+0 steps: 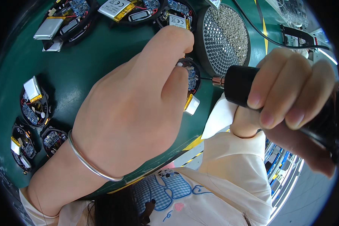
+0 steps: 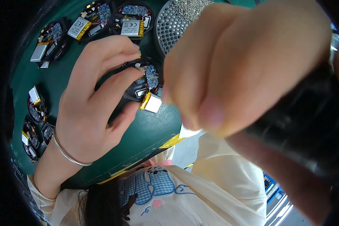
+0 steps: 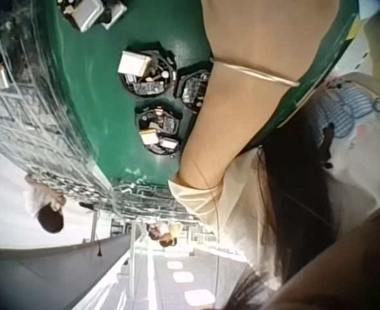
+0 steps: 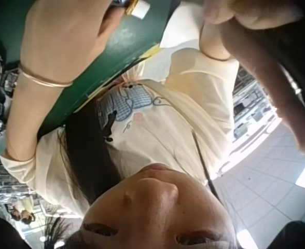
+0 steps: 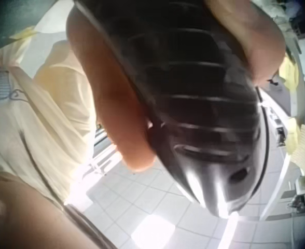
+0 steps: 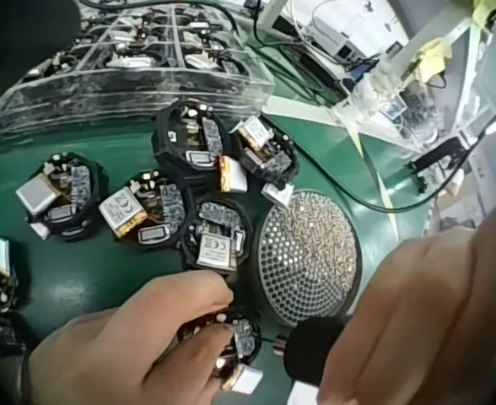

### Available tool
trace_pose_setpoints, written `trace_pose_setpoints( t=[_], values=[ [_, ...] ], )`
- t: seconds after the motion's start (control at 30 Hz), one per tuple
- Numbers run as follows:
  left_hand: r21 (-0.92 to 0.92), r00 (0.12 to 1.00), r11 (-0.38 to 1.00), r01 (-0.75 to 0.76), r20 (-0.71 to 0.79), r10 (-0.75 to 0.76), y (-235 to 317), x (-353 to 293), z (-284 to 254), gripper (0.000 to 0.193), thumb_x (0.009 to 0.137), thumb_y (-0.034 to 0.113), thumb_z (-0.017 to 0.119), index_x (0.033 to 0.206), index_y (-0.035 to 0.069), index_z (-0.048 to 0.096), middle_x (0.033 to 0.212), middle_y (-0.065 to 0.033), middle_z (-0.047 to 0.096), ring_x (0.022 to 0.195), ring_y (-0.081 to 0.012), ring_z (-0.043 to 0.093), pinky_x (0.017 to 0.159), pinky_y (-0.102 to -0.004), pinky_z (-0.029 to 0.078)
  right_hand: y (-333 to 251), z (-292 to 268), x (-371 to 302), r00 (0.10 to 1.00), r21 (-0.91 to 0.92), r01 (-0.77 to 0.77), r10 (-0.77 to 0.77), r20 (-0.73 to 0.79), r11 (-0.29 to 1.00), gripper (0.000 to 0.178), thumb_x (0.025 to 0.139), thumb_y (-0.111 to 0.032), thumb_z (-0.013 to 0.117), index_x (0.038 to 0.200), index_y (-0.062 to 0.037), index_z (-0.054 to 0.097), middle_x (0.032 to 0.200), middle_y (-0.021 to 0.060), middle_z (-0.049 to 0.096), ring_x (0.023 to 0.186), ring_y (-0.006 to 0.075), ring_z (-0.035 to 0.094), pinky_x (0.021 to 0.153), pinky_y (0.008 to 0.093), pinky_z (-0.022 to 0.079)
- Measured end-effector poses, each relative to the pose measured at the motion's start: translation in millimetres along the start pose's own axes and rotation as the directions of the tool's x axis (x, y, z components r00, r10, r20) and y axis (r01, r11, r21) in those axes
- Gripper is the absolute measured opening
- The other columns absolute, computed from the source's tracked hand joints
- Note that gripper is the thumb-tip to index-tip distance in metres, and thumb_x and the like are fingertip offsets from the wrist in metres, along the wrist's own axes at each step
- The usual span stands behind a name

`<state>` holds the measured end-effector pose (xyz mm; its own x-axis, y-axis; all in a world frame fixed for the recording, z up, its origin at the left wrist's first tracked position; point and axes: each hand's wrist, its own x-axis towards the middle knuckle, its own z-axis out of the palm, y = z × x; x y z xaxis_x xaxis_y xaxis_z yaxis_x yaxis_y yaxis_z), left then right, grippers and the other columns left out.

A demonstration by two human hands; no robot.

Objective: Assembling electronic components using an electric screwdriver at a factory workbench.

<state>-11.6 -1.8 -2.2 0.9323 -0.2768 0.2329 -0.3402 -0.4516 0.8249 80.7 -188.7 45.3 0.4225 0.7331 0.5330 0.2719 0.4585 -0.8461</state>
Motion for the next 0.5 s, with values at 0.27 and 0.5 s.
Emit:
trace_pose_setpoints(
  t=[0.27, 0.5],
  values=[
    [0.005, 0.999, 1.000, -0.028, 0.045, 0.028, -4.4, -1.6, -3.1, 0.040, 0.056, -0.009, 0.069, 0.094, -0.004, 0.060, 0.116, -0.0172, 0.051, 0.102, -0.0306, 0.057, 0.085, -0.0357, 0.049, -0.1, 6.3, 9.7, 0.987, -0.020, -0.042, 0.045, 0.158, 0.999, 0.085, 0.073, -0.075, 0.056, 0.117, -0.0031, 0.051, 0.084, 0.0053, 0.054, 0.064, 0.0141, 0.055, 0.057, 0.0301, 0.045],
    [0.031, 0.999, 0.999, -0.026, 0.047, 0.025, -2.1, 2.2, -5.4, 0.039, 0.058, -0.010, 0.069, 0.095, -0.004, 0.060, 0.115, -0.0160, 0.051, 0.104, -0.0301, 0.058, 0.087, -0.0349, 0.049, -7.9, -22.5, -4.8, 0.985, 0.155, -0.019, 0.045, -0.166, 0.988, 0.076, 0.074, -0.065, 0.063, 0.108, 0.0013, 0.049, 0.080, 0.0051, 0.054, 0.061, 0.0144, 0.057, 0.055, 0.0277, 0.047]
  ],
)
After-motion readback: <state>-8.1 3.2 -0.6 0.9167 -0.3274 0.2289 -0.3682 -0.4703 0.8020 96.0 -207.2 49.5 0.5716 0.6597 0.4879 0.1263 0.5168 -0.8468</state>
